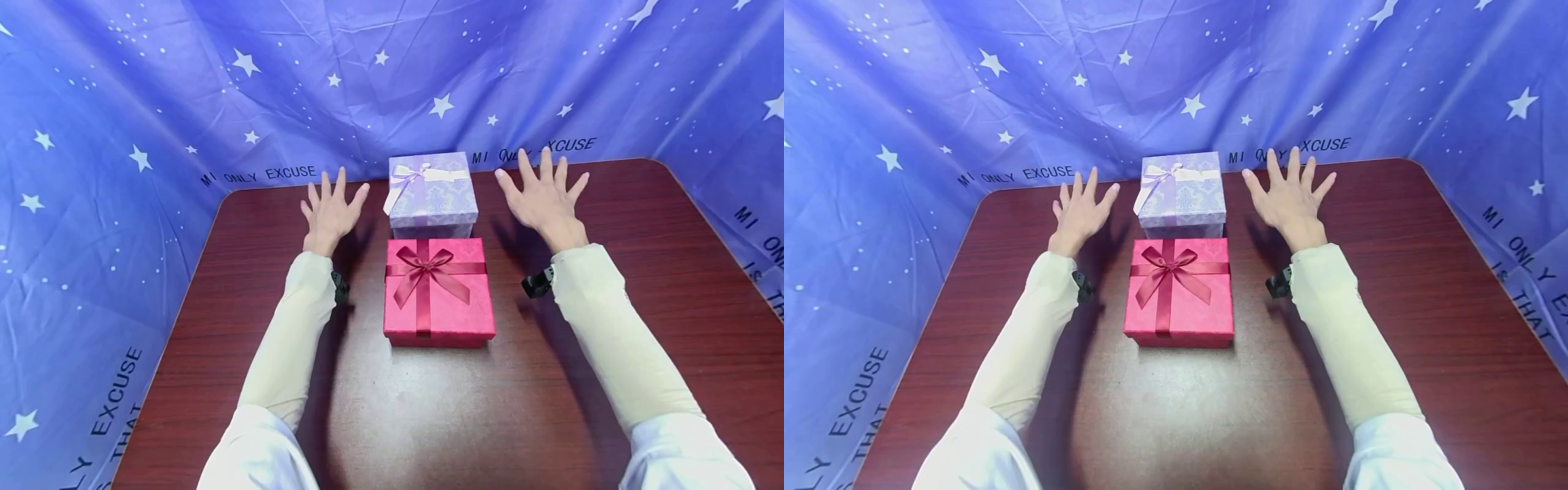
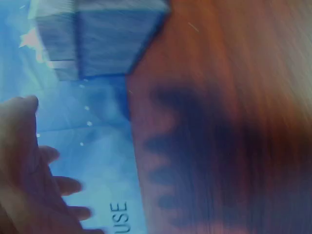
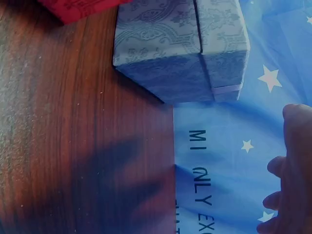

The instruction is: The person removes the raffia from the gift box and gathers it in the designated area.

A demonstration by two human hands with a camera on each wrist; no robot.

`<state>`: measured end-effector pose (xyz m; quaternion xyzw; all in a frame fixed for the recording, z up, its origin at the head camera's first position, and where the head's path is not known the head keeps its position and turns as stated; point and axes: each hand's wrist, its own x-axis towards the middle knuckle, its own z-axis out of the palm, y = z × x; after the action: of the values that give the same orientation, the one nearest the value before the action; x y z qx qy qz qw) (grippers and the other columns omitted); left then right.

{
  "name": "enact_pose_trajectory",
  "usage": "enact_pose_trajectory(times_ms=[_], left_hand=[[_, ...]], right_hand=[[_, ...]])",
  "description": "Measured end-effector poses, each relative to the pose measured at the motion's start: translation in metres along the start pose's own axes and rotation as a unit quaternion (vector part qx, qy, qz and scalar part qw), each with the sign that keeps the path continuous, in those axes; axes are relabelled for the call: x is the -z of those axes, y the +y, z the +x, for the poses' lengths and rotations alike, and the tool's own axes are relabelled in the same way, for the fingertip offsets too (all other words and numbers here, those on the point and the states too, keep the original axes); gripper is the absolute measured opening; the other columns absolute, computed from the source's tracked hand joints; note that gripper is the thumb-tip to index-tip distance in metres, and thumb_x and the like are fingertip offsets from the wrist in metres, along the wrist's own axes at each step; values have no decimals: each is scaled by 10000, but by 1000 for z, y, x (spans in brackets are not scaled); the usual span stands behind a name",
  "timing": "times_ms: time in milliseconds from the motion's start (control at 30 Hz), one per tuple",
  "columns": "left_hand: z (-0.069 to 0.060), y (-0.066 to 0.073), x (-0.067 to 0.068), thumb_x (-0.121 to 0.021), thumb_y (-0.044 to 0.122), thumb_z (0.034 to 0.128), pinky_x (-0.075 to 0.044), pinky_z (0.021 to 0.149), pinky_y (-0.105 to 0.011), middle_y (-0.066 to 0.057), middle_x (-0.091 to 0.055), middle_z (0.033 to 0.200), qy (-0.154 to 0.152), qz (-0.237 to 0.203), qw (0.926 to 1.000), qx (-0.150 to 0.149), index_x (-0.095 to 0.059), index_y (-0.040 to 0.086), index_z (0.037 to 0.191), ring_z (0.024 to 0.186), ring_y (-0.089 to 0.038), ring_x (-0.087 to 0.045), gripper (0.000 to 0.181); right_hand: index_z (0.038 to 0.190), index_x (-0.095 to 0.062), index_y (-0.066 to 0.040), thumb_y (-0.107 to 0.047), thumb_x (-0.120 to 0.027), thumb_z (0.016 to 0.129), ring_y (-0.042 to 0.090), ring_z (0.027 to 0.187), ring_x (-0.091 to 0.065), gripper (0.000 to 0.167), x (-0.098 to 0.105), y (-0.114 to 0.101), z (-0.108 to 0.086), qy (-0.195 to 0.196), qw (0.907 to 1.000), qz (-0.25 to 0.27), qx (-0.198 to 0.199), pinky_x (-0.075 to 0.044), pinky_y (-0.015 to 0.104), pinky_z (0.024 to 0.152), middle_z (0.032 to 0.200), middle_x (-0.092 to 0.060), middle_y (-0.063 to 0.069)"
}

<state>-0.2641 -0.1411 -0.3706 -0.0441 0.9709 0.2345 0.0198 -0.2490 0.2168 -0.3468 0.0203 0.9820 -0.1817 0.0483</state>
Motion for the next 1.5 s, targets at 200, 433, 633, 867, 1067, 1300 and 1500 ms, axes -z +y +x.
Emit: enact_pose_trajectory(times_ms=[200, 433, 633, 867, 1067, 1300, 1500], left_hand=[[9, 15, 6, -335, 494, 1007, -301, 1148, -455, -153, -380, 1494, -863, -2534, 9626, 424, -322, 125, 1483, 1382, -320, -338, 603], [13, 31, -2, -454, 178, 1018, -486, 1005, -403, -207, -574, 1189, -1767, -4613, 8660, 771, -436, -40, 1327, 1048, -285, -599, 379], [13, 40, -12, -534, 243, 986, -536, 801, -277, -34, -597, 895, -1946, -4669, 8598, 695, -496, -30, 1270, 776, -108, -593, 396], [13, 41, -14, -545, 252, 980, -518, 741, -250, -9, -606, 822, -1906, -4728, 8574, 709, -554, -22, 1237, 747, -100, -592, 376], [14, 42, -15, -555, 237, 976, -521, 697, -228, -13, -606, 826, -1867, -4832, 8521, 746, -573, -12, 1203, 735, -100, -595, 338], [13, 42, -13, -562, 249, 973, -524, 749, -261, -5, -623, 828, -1773, -4875, 8512, 798, -589, 2, 1208, 745, -104, -600, 343], [13, 44, -7, -557, 260, 974, -514, 849, -318, 6, -620, 820, -1711, -4846, 8544, 765, -576, 3, 1240, 739, -96, -589, 371]], right_hand=[[1548, -59, -192, -676, -191, 937, 448, 1448, 17, 790, 5, -9, 6, 162, 9963, 838, 124, 7, 691, 1117, 1594, 4, 195], [1384, -398, 42, -388, -477, 984, 218, 1002, -619, 592, -4, -22, 15, -516, 9536, 2947, 327, -501, 382, 952, 1119, -620, 170], [1271, -447, 96, -197, -530, 979, 31, 696, -632, 422, -21, -34, 22, -1472, 8636, 4821, -83, -569, 202, 720, 748, -644, -67], [1144, -518, -21, -226, -573, 963, 10, 679, -616, 279, -28, -32, 23, -1673, 8259, 5369, -415, -541, 173, 666, 721, -659, -79], [1055, -553, -56, -224, -591, 953, 5, 638, -602, 200, -29, -29, 24, -1711, 8103, 5579, -536, -527, 175, 640, 684, -659, -78], [1155, -521, -39, -242, -567, 966, 2, 691, -623, 282, -23, -34, 22, -1657, 8233, 5409, -466, -532, 168, 662, 733, -664, -90], [1351, -420, 42, -247, -558, 970, -3, 725, -636, 498, -16, -38, 20, -1659, 8254, 5380, -414, -530, 165, 675, 756, -665, -95]])
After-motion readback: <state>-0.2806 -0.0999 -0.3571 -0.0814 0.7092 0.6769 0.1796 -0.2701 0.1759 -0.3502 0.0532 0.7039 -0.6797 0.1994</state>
